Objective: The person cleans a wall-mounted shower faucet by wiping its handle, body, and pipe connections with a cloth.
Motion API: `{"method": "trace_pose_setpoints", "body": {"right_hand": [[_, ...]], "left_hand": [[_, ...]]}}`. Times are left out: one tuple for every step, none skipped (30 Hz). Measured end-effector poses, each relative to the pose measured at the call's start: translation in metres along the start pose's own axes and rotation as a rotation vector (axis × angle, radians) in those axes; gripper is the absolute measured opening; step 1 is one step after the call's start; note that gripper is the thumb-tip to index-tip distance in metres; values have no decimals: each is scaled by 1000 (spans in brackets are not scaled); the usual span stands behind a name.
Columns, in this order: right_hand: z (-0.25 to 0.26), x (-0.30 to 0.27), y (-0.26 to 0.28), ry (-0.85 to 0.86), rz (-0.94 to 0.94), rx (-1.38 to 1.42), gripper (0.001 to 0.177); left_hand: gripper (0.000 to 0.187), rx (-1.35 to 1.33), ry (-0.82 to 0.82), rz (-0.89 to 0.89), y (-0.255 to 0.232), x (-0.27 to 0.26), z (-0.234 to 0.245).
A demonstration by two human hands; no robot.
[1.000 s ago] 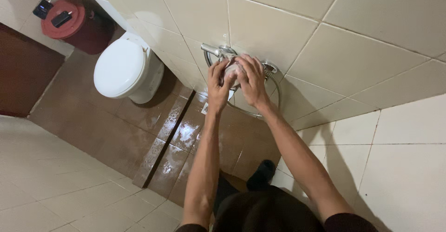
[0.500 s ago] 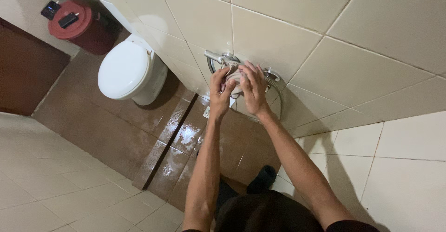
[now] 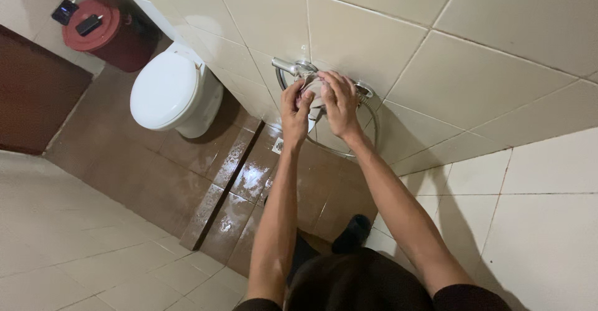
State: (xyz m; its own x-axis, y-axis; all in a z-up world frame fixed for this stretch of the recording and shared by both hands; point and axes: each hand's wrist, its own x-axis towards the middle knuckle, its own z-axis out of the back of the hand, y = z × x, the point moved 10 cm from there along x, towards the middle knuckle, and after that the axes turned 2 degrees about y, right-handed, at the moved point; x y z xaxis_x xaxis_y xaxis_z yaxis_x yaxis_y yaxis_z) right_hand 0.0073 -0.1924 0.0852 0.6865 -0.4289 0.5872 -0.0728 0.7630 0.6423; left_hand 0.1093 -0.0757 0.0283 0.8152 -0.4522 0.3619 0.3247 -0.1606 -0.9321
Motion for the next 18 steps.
{"method": "trace_pose_setpoints", "body": {"right_hand": [[0,-2,2,-1,-3,-2,42],[0,-4,7,-5,21,-28,43],[0,-6,12,-10,43,-56,43],[-1,-10,15,-11,37,-59,43],[-1,-14,22,-19,61,-59,44],[-1,-17,29,-26,85,-59,44],[0,-19,33,-23,83,-59,44],[1,-21,36,-30,81,-15,44],[4,-21,40,-38,81,29,44],[6,-19,43,-35,79,29,44],[8,-19,44,-38,65,51,43],[10,-18,44,-41,50,73,43],[11,-14,45,-40,52,73,43],[12,-11,43,-38,37,67,43],[13,-10,41,-38,21,61,43],[13,-8,41,-37,22,61,43],[13,-6,38,-42,14,53,43],[13,-5,35,-47,6,44,43]], "left_hand": [[41,-1,3,2,0,-4,0],[42,-54,11,7,0,-7,1],[42,-107,21,14,0,-11,1],[42,-109,26,18,-1,-18,4],[45,-101,4,163,11,-27,8],[48,-92,-16,309,23,-36,11],[48,-92,-17,312,23,-42,12],[45,-109,-16,228,16,-44,13],[43,-126,-16,143,9,-42,14],[43,-127,-16,146,11,-40,13],[41,-128,-19,55,4,-39,14],[39,-128,-21,-35,-3,-38,15],[39,-128,-23,-36,-2,-36,14],[40,-128,-36,58,7,-34,13],[41,-127,-46,153,15,-33,13],[41,-127,-46,153,14,-30,12],[40,-165,-40,143,13,-25,10],[39,-203,-34,134,11,-21,9]]}}
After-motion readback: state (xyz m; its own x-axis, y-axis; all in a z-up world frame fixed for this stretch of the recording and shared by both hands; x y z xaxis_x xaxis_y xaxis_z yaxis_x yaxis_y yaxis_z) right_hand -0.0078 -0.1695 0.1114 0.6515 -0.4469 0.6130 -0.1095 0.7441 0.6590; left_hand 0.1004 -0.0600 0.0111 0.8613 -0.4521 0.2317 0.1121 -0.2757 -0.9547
